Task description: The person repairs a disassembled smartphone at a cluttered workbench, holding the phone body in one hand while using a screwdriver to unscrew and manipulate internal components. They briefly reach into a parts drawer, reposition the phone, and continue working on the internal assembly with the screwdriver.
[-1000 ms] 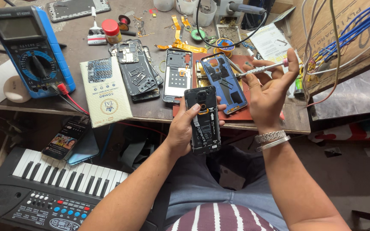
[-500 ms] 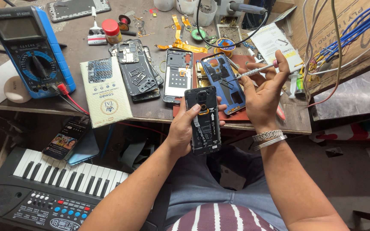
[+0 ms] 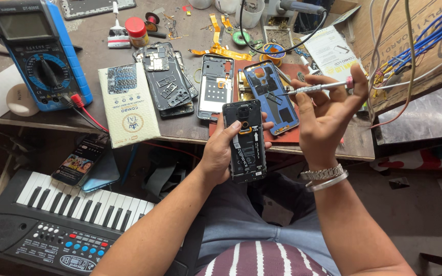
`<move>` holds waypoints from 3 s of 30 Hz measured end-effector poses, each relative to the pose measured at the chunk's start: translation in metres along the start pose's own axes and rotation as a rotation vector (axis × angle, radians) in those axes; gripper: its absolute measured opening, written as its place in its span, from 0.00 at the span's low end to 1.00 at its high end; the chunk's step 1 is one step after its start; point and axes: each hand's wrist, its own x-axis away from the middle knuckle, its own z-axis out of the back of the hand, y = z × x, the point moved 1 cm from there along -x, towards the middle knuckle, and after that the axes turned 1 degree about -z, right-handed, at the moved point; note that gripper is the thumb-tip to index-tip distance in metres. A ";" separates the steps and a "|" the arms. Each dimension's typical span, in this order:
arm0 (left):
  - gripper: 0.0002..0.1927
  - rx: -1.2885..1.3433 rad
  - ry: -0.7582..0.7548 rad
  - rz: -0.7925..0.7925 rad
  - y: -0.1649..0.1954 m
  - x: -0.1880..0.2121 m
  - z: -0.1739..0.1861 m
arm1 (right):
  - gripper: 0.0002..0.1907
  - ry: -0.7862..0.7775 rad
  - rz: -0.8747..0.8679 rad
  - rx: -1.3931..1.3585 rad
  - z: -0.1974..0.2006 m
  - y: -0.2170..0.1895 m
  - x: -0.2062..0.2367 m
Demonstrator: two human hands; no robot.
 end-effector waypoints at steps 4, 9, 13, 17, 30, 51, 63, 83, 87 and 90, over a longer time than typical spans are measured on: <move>0.21 0.015 -0.005 0.002 0.000 0.000 0.000 | 0.42 -0.030 0.066 0.013 -0.015 -0.013 0.014; 0.20 0.017 -0.012 -0.007 -0.001 0.000 0.001 | 0.42 -0.084 0.107 0.059 -0.031 -0.015 0.020; 0.20 0.009 -0.021 -0.016 -0.002 -0.001 0.001 | 0.40 -0.083 0.085 0.020 -0.035 -0.013 0.019; 0.21 0.014 -0.028 -0.015 -0.002 -0.001 0.000 | 0.40 -0.093 0.103 0.036 -0.037 -0.013 0.018; 0.22 0.002 -0.015 -0.006 0.000 -0.001 -0.001 | 0.39 -0.146 0.130 0.088 -0.041 -0.020 0.016; 0.22 0.003 -0.008 0.002 -0.003 -0.001 0.001 | 0.39 -0.161 0.181 0.152 -0.042 -0.029 0.015; 0.24 0.011 0.095 0.058 -0.010 0.003 0.016 | 0.39 -0.246 0.172 0.080 -0.055 -0.032 0.024; 0.22 0.027 0.032 0.024 -0.008 0.002 0.011 | 0.21 -0.243 0.449 0.372 -0.059 -0.053 0.005; 0.21 0.034 0.017 0.023 -0.011 0.001 0.014 | 0.16 -0.117 0.437 0.353 -0.059 -0.053 -0.004; 0.22 0.040 0.040 0.070 -0.009 0.001 0.013 | 0.20 -0.145 0.519 0.463 -0.055 -0.054 -0.007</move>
